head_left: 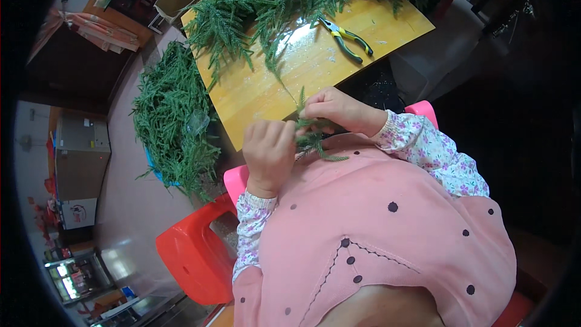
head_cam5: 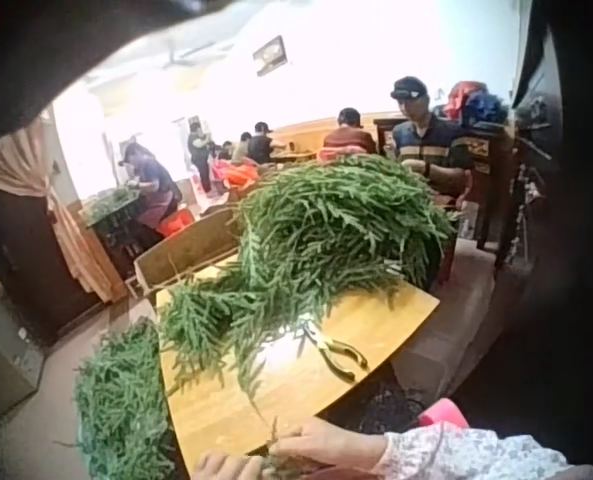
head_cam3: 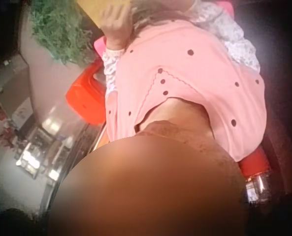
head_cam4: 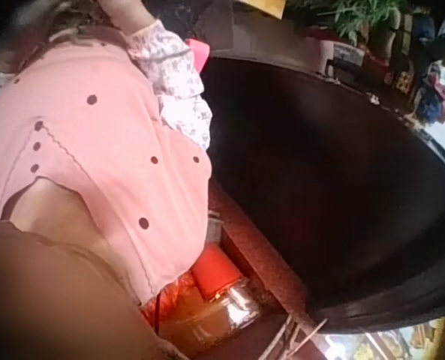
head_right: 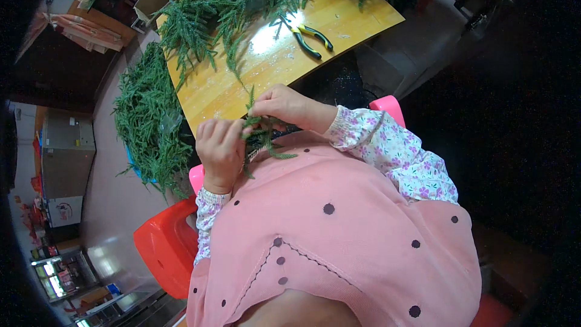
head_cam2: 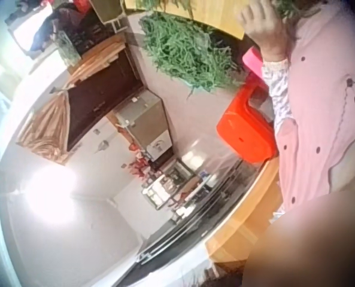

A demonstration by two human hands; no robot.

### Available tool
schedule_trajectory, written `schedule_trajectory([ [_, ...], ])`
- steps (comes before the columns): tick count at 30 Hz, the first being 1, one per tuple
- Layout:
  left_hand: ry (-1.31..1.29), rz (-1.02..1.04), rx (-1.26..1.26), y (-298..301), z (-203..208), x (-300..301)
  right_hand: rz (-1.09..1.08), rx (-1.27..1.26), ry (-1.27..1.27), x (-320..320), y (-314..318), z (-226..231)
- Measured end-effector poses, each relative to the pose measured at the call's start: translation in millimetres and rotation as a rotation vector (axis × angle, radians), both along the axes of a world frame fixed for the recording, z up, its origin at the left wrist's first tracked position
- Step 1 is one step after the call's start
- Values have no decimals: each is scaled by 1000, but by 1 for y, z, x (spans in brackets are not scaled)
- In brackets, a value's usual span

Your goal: Assembling artificial green foliage pieces on a workbench using pliers.

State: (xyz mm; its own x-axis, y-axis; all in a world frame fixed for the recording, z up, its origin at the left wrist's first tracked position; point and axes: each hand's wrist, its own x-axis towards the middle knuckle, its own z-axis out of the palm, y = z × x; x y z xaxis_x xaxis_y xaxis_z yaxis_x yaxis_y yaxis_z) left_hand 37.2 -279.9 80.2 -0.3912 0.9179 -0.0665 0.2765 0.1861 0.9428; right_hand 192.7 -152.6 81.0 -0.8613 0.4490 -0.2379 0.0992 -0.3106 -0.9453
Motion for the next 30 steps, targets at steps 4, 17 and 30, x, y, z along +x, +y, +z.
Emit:
schedule_trajectory([
  [4, -308, 95, -42, 3, 1, -7, -47, 9, 51, -6, 0, -4],
  [17, -280, 635, 593, -12, 1, -91, -348, 935, 137, -134, 35, -26],
  [30, -269, 503, 531, -37, 14, -101, -27, 2037, -66, -133, 56, -16],
])
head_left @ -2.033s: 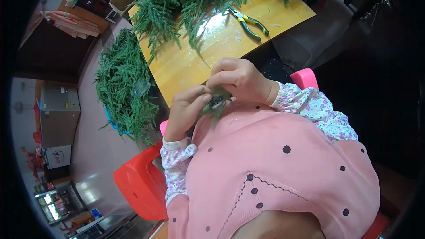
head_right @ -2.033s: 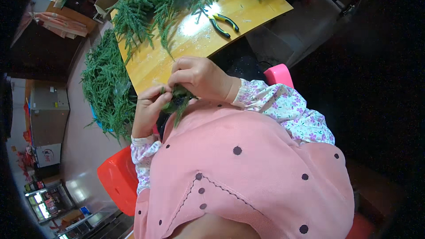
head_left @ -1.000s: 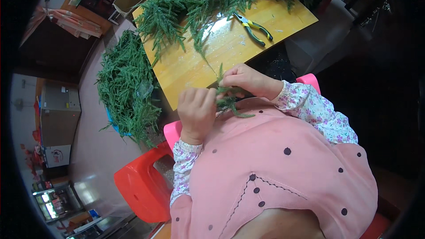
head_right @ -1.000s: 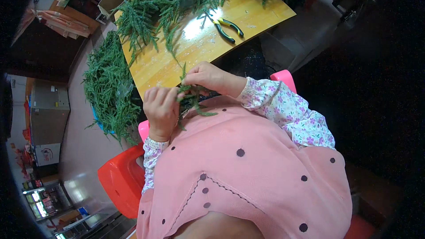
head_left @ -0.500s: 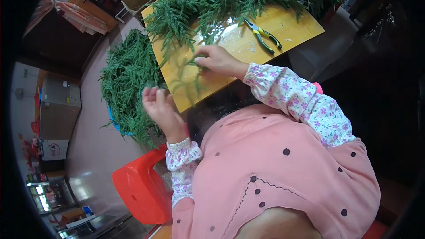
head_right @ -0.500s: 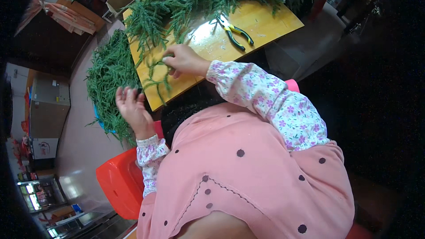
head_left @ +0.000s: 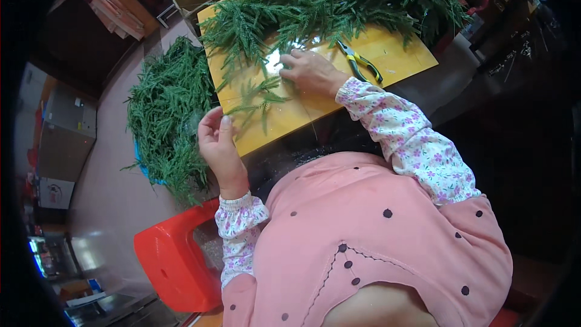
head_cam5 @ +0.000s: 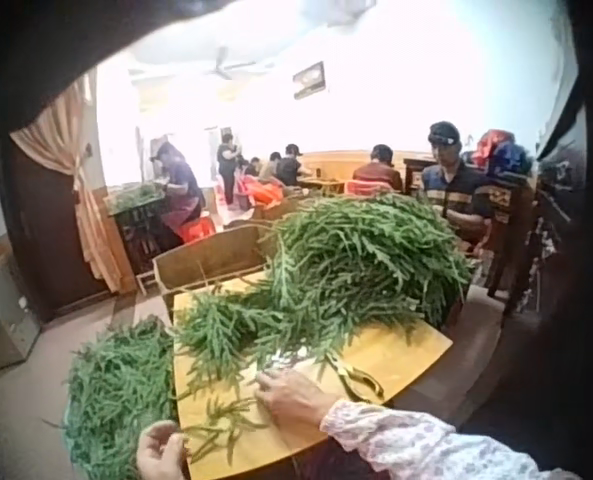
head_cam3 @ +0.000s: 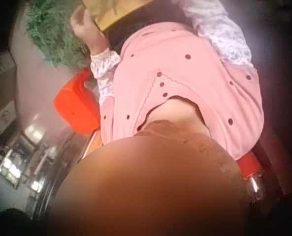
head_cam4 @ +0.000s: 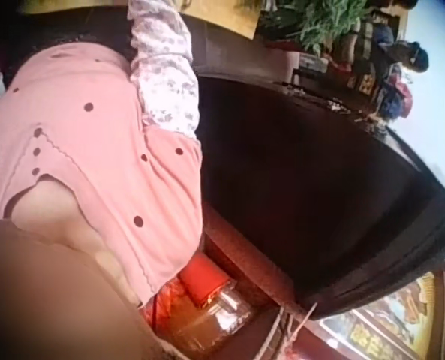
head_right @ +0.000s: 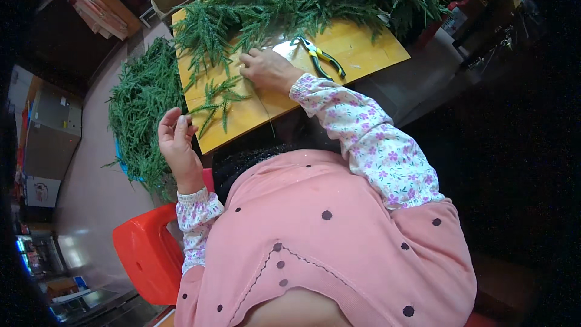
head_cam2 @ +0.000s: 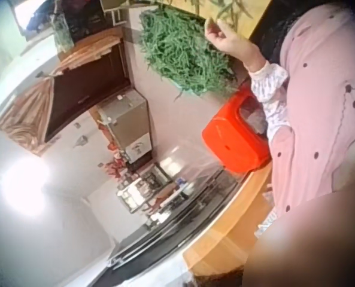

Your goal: Assembling artificial green foliage pieces on a workbench using pliers.

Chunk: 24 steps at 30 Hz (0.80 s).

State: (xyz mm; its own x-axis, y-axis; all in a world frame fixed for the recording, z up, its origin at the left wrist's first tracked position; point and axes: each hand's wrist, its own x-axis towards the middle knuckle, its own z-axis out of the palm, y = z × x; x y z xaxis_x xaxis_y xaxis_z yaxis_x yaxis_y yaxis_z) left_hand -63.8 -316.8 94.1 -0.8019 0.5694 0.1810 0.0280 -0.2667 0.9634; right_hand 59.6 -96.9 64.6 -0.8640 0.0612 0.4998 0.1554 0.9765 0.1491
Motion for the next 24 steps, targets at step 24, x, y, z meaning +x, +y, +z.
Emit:
schedule_trajectory([
  [24, -370, -691, -133, -24, 15, 34, 642, -1438, 623, 59, -99, 53],
])
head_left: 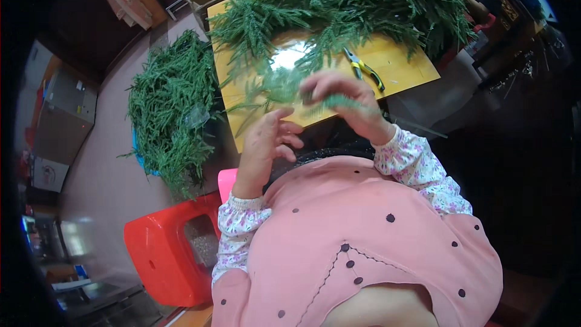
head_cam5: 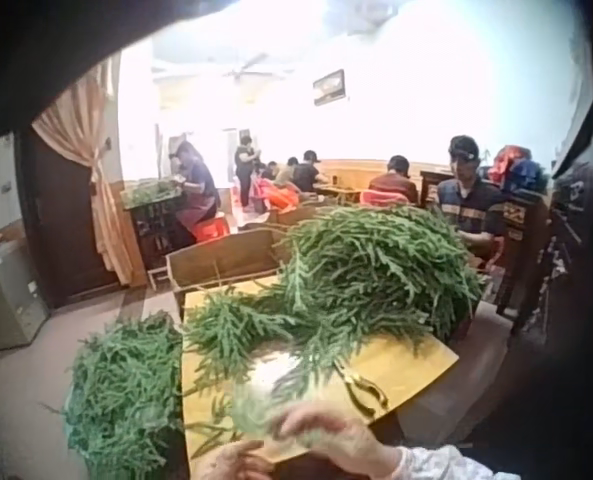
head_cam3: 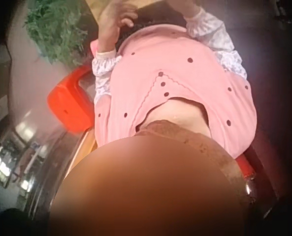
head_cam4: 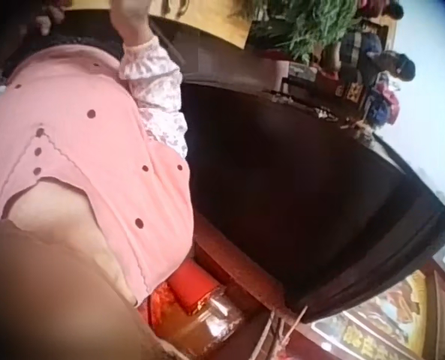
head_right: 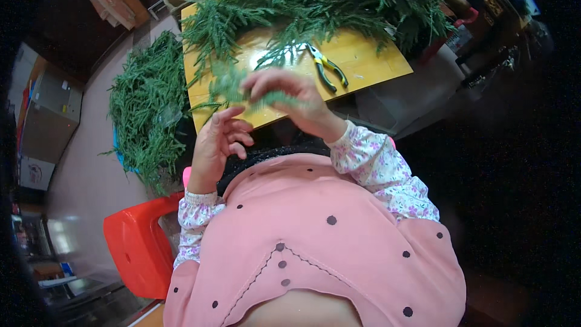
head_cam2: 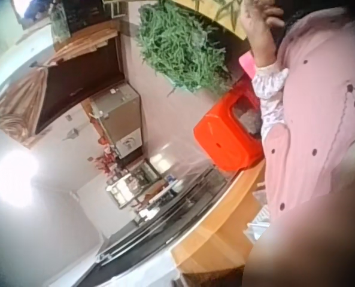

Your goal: Assembling artificial green foliage pieces on a workbench using pliers.

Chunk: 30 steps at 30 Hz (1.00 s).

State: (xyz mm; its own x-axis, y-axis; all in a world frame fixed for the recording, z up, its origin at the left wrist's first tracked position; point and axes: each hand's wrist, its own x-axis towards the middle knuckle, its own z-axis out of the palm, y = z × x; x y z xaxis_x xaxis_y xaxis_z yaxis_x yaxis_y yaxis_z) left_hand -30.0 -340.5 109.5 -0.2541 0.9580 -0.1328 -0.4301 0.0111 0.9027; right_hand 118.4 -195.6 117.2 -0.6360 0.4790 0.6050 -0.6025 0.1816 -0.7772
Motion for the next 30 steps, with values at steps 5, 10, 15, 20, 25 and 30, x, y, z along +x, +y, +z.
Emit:
schedule_trajectory([
  [5, 275, 34, -1, 4, -34, -17, 212, 550, -181, -10, -31, 2],
  [10, 62, 115, -1, -13, -19, -26, -77, 407, -239, -21, -45, -2],
  [15, -142, 552, 256, -33, -12, -66, -151, -43, -280, -17, -47, -17],
  [20, -255, 880, 392, -58, 5, -100, -164, -4, -423, -15, -44, -37],
  [25, -281, 667, 356, -59, -9, -87, -189, 42, -494, -39, -74, -31],
  [30, -286, 478, 243, -53, -25, -48, -144, 110, -262, -49, -100, -30],
])
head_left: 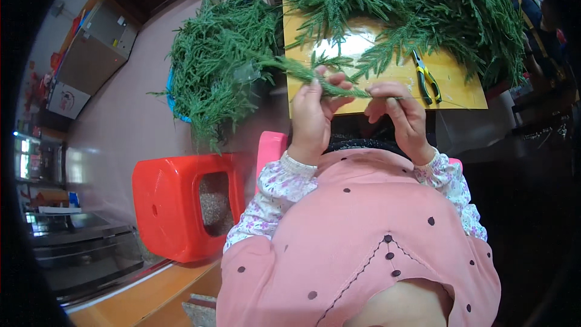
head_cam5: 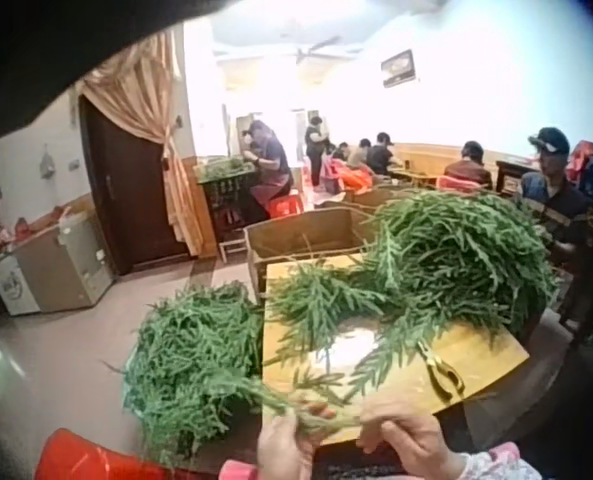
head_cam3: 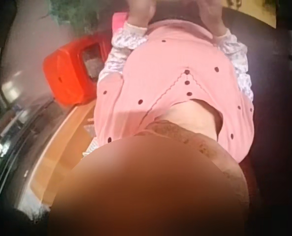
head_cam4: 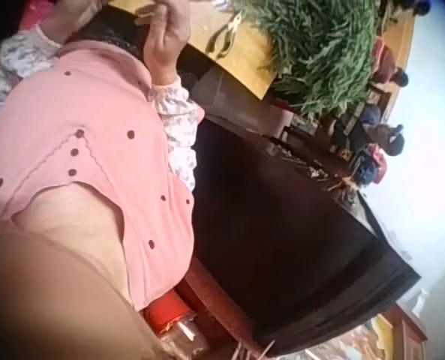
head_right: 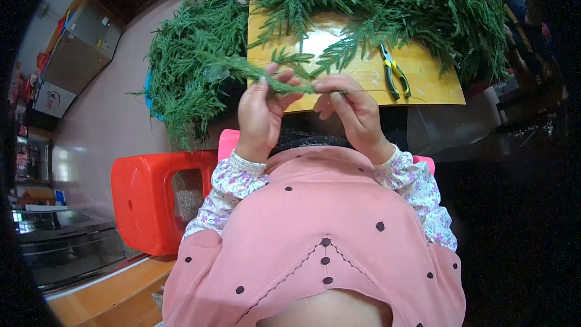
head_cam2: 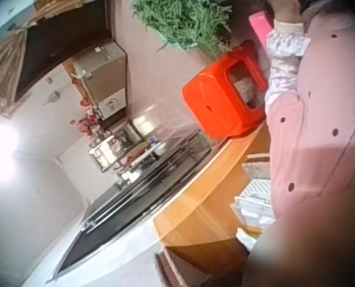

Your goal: Assembling artificial green foliage pieces on a workbench using pliers.

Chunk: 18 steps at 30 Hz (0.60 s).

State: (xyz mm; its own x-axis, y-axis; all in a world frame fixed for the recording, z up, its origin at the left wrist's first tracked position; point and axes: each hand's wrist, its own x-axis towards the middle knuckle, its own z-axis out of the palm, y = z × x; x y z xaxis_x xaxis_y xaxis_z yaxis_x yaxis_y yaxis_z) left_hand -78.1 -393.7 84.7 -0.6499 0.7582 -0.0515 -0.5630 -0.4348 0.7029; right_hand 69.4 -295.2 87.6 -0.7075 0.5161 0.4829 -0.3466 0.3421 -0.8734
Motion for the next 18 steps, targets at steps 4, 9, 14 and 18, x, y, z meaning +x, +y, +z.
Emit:
schedule_trajectory([
  [4, 80, -186, -81, -5, -1, -9, 78, 127, 59, 5, -3, 0],
  [9, 739, -179, -497, -11, -22, -66, -156, -388, 248, 9, 7, 15],
  [14, 1798, 416, -919, -9, -74, -159, -230, -593, 246, 25, 41, -3],
  [18, 2099, 226, -1302, 2, -104, -220, -175, -735, 166, 30, 46, -33],
])
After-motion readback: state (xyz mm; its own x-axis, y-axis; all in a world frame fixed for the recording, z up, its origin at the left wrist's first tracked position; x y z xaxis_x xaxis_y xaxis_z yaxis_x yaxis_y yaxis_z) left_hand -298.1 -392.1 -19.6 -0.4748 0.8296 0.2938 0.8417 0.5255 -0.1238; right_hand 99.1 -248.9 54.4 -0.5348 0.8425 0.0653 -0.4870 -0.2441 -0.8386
